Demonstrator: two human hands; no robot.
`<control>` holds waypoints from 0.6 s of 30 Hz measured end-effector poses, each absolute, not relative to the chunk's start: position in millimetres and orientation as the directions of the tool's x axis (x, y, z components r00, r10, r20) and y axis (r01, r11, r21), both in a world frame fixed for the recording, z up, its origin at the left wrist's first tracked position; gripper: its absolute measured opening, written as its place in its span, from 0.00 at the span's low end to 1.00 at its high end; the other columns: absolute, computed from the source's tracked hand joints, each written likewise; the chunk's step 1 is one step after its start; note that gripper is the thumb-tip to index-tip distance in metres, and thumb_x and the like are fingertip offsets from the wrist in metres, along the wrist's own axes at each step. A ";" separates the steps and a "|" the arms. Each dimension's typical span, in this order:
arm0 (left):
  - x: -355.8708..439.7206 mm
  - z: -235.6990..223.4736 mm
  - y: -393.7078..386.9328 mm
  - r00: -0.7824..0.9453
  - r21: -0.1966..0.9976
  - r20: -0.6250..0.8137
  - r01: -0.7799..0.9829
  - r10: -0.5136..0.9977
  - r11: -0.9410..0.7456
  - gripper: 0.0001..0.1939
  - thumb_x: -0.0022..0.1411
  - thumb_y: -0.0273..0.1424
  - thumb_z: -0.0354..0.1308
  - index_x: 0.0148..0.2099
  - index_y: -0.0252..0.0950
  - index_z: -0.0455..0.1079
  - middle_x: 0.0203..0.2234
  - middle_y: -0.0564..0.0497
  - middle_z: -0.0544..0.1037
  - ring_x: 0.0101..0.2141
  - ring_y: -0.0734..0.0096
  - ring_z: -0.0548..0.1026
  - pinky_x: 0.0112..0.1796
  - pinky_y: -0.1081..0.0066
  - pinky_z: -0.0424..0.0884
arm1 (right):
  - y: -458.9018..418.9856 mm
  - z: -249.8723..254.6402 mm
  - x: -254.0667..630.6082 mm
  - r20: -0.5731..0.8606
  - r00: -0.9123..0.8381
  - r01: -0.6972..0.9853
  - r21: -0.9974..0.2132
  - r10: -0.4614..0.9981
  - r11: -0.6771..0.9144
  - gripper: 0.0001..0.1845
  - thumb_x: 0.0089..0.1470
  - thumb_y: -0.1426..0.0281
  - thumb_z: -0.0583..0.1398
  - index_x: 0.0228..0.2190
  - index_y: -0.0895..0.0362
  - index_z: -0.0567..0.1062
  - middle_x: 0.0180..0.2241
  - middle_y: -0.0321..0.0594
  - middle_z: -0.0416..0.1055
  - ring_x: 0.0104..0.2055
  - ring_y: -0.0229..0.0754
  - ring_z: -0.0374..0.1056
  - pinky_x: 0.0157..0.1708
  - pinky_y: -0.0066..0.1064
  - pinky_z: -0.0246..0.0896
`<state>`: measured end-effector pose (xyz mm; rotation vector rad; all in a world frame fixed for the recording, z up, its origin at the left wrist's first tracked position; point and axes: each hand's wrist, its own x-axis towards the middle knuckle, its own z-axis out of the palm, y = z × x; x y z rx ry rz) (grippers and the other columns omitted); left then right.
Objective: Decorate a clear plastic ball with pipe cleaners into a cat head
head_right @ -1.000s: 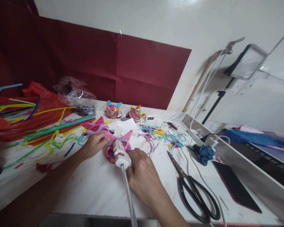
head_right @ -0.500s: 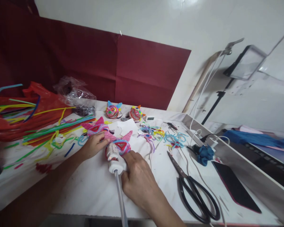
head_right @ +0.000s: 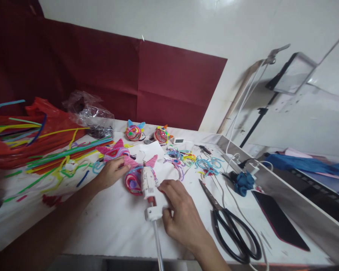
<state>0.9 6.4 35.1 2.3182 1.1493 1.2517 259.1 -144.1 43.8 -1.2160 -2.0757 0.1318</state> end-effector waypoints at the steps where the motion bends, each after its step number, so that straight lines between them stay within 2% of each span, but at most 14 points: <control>1: 0.7 34.9 6.6 0.311 0.557 0.581 0.522 0.752 -0.646 0.18 0.61 0.30 0.55 0.23 0.41 0.51 0.19 0.57 0.62 0.25 0.70 0.66 0.29 0.70 0.63 | -145.5 38.1 265.8 0.536 -0.278 0.743 -0.407 0.797 0.532 0.30 0.45 0.83 0.55 0.51 0.54 0.70 0.51 0.49 0.72 0.54 0.53 0.71 0.52 0.46 0.70; 5: 0.3 32.8 7.9 0.305 0.567 0.562 0.535 0.769 -0.626 0.18 0.62 0.31 0.55 0.23 0.41 0.51 0.20 0.56 0.62 0.24 0.70 0.65 0.28 0.69 0.60 | -148.3 10.3 292.1 0.518 -0.164 0.829 -0.389 0.839 0.402 0.30 0.45 0.82 0.55 0.51 0.54 0.71 0.52 0.49 0.72 0.56 0.54 0.70 0.55 0.50 0.69; 8: 0.7 31.8 8.5 0.300 0.571 0.555 0.541 0.776 -0.617 0.18 0.61 0.31 0.54 0.23 0.42 0.50 0.20 0.56 0.61 0.24 0.70 0.63 0.28 0.69 0.58 | -143.6 -9.1 304.9 0.433 -0.126 0.855 -0.408 0.893 0.319 0.30 0.43 0.84 0.55 0.49 0.55 0.73 0.50 0.48 0.73 0.55 0.53 0.71 0.56 0.49 0.70; 15: 1.4 34.3 6.7 0.302 0.577 0.555 0.533 0.775 -0.620 0.17 0.61 0.33 0.54 0.23 0.41 0.52 0.19 0.57 0.60 0.23 0.71 0.62 0.28 0.69 0.58 | -123.2 -25.4 309.4 0.296 -0.178 0.896 -0.346 0.938 0.279 0.32 0.40 0.83 0.57 0.49 0.57 0.77 0.52 0.50 0.74 0.56 0.54 0.70 0.58 0.46 0.68; 18: 1.1 34.1 7.1 0.304 0.573 0.562 0.528 0.769 -0.627 0.16 0.61 0.32 0.54 0.23 0.41 0.52 0.20 0.57 0.61 0.23 0.71 0.63 0.28 0.69 0.58 | -121.0 -13.9 304.6 0.225 -0.204 0.917 -0.296 0.953 0.266 0.30 0.41 0.81 0.59 0.48 0.56 0.80 0.52 0.50 0.76 0.55 0.57 0.71 0.56 0.49 0.68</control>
